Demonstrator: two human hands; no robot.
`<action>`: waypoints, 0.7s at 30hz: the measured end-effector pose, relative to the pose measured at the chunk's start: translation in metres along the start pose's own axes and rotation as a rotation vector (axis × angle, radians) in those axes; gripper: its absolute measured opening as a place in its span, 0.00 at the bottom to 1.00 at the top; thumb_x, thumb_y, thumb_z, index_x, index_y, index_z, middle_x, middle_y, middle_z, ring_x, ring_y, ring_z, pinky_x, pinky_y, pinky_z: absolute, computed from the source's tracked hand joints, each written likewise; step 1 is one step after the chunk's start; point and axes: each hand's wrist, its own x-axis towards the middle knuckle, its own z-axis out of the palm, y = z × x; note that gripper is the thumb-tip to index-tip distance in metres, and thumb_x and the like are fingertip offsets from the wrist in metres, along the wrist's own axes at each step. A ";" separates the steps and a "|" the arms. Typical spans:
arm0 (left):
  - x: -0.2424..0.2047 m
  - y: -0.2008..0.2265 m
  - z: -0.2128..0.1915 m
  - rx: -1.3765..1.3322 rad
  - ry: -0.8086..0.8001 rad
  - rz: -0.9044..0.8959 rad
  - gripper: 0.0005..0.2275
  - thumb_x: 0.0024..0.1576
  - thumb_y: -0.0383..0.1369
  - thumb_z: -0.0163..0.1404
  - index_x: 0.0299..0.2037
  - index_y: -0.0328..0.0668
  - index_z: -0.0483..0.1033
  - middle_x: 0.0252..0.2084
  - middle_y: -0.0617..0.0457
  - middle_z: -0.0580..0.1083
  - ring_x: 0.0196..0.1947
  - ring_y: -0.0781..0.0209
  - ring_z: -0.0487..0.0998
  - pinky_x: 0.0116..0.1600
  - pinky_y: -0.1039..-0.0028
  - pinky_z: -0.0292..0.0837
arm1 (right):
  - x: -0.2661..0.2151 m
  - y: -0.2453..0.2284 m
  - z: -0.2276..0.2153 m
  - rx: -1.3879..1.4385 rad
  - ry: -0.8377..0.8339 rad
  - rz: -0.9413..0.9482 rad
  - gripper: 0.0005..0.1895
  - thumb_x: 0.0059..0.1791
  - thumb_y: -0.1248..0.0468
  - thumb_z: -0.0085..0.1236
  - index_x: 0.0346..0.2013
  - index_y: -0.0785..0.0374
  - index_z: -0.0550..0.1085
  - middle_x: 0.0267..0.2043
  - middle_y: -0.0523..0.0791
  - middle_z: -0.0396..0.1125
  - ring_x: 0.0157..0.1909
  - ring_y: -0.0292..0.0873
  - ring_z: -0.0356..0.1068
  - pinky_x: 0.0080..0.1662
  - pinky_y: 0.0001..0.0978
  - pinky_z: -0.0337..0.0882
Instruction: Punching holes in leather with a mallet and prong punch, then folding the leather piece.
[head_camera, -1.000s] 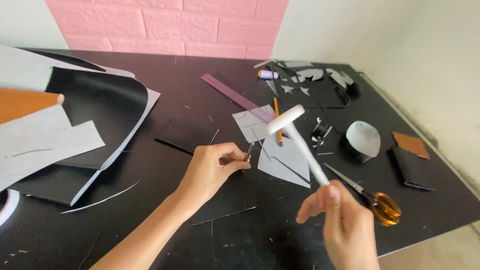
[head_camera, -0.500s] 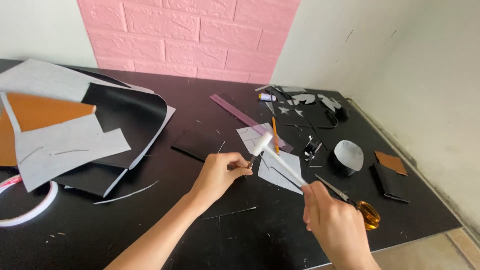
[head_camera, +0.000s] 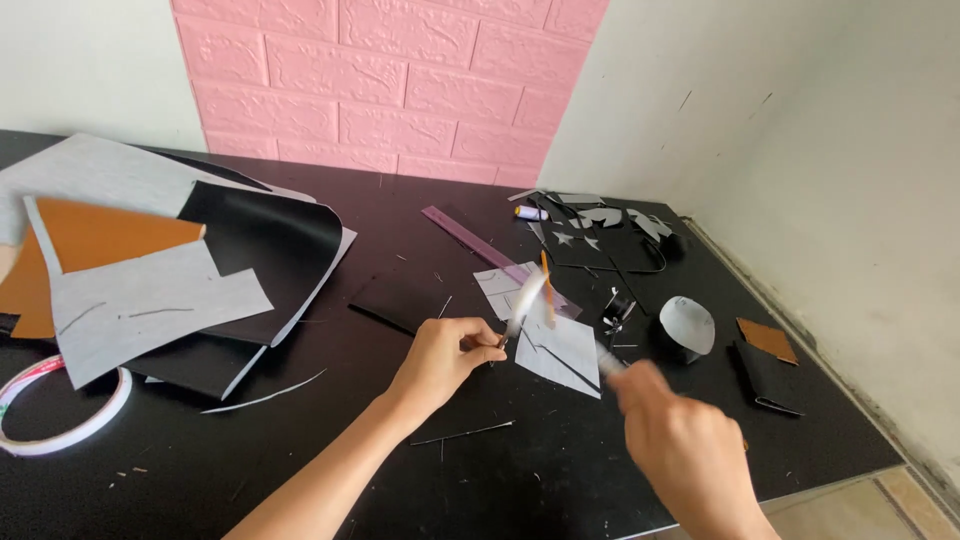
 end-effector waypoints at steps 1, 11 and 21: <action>-0.001 0.002 0.000 0.002 -0.001 0.001 0.03 0.52 0.30 0.64 0.31 0.43 0.84 0.34 0.57 0.85 0.33 0.68 0.82 0.45 0.77 0.79 | -0.003 -0.002 -0.006 0.001 0.001 0.002 0.06 0.51 0.54 0.47 0.32 0.31 0.67 0.06 0.41 0.50 0.09 0.54 0.59 0.15 0.48 0.55; 0.003 0.001 -0.004 -0.017 -0.012 -0.015 0.06 0.54 0.34 0.61 0.27 0.43 0.83 0.29 0.58 0.83 0.32 0.70 0.82 0.43 0.78 0.75 | -0.030 -0.067 -0.019 0.973 -0.611 0.382 0.20 0.50 0.49 0.43 0.23 0.51 0.79 0.49 0.39 0.70 0.44 0.33 0.75 0.48 0.24 0.65; 0.006 0.001 -0.009 -0.043 -0.026 -0.043 0.03 0.52 0.30 0.63 0.30 0.43 0.83 0.34 0.56 0.85 0.34 0.67 0.85 0.46 0.78 0.80 | -0.045 -0.097 0.042 1.032 -0.292 -0.242 0.23 0.58 0.54 0.37 0.23 0.57 0.72 0.72 0.48 0.63 0.76 0.50 0.55 0.69 0.52 0.51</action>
